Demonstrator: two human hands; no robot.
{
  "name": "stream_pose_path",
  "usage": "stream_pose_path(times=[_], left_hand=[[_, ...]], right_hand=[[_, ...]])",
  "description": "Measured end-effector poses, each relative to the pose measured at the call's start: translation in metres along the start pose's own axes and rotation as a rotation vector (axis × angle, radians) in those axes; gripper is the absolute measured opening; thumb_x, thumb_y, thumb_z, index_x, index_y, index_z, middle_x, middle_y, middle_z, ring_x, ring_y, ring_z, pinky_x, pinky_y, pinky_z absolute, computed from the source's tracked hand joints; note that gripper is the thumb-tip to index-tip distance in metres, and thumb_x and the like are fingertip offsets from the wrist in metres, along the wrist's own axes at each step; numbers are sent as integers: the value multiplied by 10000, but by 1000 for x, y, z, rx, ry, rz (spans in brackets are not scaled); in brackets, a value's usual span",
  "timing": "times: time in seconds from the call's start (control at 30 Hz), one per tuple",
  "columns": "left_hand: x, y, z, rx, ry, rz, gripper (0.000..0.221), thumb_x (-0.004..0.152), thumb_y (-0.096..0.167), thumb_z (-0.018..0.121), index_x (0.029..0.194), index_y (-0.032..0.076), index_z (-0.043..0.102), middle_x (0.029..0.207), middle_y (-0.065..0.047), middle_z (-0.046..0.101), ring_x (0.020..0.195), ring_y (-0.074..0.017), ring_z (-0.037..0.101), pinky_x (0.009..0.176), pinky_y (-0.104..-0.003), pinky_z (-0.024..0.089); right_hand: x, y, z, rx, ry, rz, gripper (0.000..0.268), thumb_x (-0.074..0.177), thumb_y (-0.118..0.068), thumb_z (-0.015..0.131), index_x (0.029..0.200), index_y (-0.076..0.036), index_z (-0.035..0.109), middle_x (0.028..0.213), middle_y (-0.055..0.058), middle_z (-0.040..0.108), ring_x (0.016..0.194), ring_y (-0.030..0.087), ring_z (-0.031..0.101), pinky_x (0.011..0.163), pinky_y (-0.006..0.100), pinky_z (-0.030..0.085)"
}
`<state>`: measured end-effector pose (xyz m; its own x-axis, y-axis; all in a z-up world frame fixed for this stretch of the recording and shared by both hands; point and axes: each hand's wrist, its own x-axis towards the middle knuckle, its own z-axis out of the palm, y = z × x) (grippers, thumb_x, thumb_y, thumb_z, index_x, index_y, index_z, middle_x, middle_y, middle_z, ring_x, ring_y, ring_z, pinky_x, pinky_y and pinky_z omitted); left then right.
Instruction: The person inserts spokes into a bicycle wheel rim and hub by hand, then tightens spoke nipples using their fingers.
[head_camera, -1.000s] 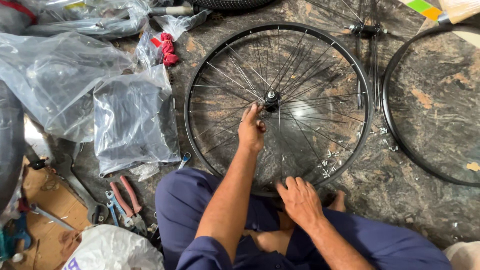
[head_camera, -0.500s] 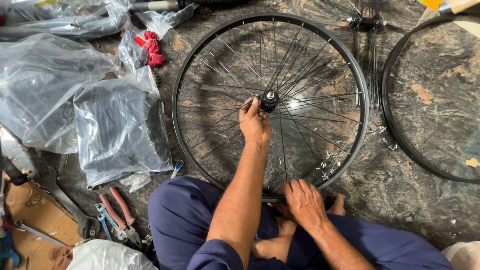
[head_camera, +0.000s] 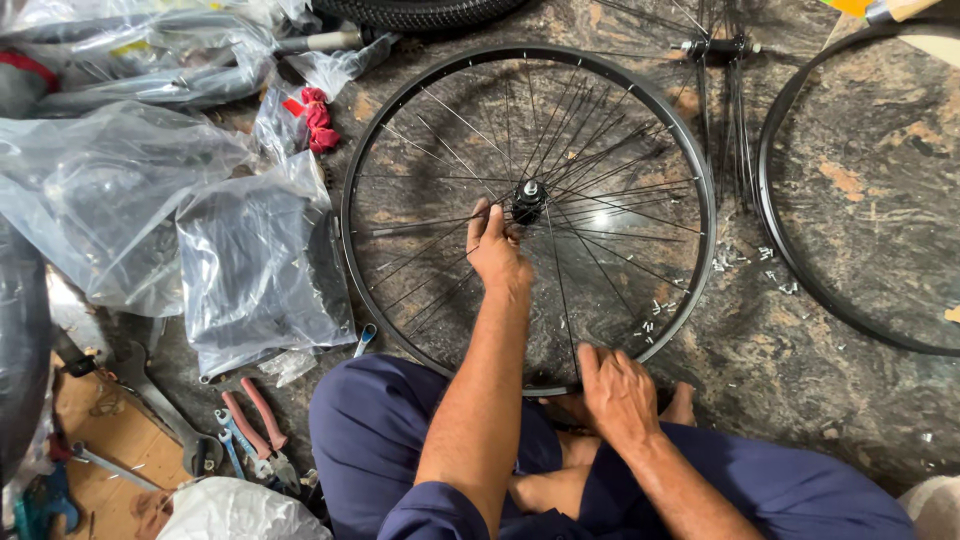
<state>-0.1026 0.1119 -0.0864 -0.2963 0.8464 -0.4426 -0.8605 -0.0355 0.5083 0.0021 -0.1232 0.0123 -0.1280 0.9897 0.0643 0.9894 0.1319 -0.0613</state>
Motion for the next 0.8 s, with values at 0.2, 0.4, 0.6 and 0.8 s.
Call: stream_pose_path(times=[0.2,0.4,0.6,0.8], left_hand=[[3,19,-4,0,10,77,388,916,4,726,1292,54,645,1024,-18,669,776,-90,593,612,-223,447],[-9,56,-19,17,121,83,517,927,94,718,1388,38,490,1110,-70,662,942,-157,673,789,-261,550],[-67,38,-58,120,-201,-74,188,931,117,680,1019,70,520,702,-12,542,585,-139,534,521,-309,432],[-86,54,-79,1069,-499,-594,140,872,183,705,994,139,759,592,-31,584,438,-137,416,392,-320,305]], right_hand=[[7,-6,-23,143,36,41,579,784,-514,775,1039,-17,621,856,133,663,796,331,681,665,445,565],[8,-12,-32,185,-29,66,571,647,-583,843,835,-62,705,787,118,629,794,334,683,683,460,569],[3,-9,-31,137,9,77,408,612,-446,869,807,-116,728,823,89,630,858,336,678,741,457,579],[6,1,-24,81,-139,171,475,650,-508,862,952,-156,759,957,64,628,937,308,681,803,449,585]])
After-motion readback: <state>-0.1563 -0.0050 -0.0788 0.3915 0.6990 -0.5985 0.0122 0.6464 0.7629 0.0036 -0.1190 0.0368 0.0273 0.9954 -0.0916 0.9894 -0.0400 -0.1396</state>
